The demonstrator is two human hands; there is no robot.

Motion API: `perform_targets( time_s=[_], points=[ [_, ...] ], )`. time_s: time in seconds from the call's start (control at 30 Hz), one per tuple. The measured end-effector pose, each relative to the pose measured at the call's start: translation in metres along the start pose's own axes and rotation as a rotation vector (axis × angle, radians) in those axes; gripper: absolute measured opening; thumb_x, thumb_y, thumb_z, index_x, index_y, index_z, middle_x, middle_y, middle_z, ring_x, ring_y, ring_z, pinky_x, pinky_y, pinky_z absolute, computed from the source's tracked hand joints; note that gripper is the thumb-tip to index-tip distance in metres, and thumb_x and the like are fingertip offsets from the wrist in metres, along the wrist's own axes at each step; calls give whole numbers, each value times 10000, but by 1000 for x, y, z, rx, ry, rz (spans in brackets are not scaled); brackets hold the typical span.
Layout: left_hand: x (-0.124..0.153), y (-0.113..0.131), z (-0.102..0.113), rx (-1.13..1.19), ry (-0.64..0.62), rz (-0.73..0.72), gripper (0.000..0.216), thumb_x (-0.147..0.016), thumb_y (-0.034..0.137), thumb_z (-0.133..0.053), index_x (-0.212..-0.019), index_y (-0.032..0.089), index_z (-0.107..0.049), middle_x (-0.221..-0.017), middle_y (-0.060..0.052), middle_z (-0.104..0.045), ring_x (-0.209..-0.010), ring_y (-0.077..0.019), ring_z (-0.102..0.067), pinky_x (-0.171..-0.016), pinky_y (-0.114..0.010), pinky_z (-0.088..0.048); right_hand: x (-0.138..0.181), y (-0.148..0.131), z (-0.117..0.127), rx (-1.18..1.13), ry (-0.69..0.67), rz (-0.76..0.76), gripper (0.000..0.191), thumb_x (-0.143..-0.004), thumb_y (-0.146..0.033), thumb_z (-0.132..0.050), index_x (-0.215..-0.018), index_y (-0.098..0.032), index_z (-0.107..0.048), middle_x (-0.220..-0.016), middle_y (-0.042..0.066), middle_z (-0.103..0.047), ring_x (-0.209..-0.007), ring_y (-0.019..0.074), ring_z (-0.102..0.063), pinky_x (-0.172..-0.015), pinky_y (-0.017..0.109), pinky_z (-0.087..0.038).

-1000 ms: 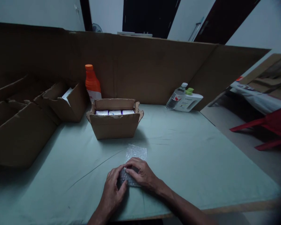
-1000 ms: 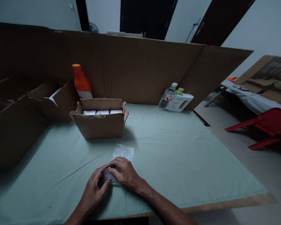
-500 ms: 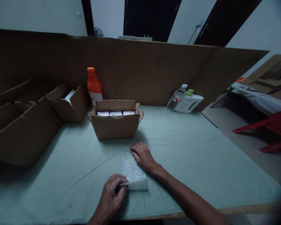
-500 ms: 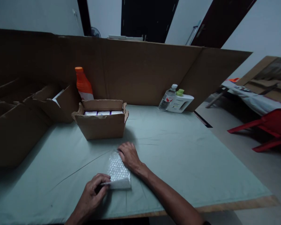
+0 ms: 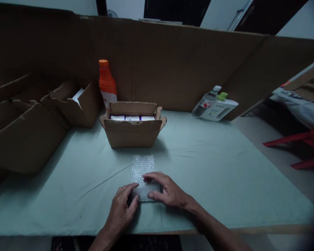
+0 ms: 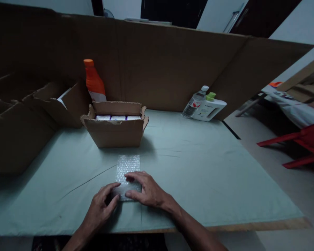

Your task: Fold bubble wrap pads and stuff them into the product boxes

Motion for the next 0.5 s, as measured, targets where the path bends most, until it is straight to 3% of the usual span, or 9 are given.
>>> perform_targets(
  time_s=[0.17,0.27,0.4,0.5],
  points=[
    [-1,0,-6,-83,22,-54,327,-886,180,-578,-1211,188,-623,-966,-68,-742,-832,-202,-686,-736,-342,-583,8,19,-20,67,129,-110,209,-940,-265,-613,-1124,-215,-698,-1053,54,-766,-910,200,-686,-840,365,-528],
    [-1,0,-5,-163,53,-64,324,-905,192,-573,-1227,177,-606,-872,-54,-697,-756,-198,-643,-692,-342,-554,3,19,-19,184,246,-14,192,-939,-226,-609,-1114,-202,-683,-1005,61,-765,-883,205,-686,-816,372,-518],
    [-1,1,-2,-232,85,-75,328,-910,181,-566,-1237,173,-592,-835,-43,-657,-736,-196,-611,-673,-331,-523,10,-2,-4,377,425,168,198,-930,-190,-598,-1121,-207,-648,-996,86,-721,-924,233,-655,-794,393,-495],
    [-2,2,-4,-247,70,-83,363,-907,167,-570,-1270,173,-572,-820,-30,-640,-733,-193,-601,-679,-331,-511,21,-16,1,427,426,204,210,-914,-156,-600,-1113,-214,-634,-1019,82,-689,-955,232,-628,-816,398,-477]
  ],
)
Point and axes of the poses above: each hand's wrist, its own x-axis away from the middle knuckle, its own z-axis out of the back of the hand, y = z × x, the point moved 8 cm from there along -x, towards the middle knuckle
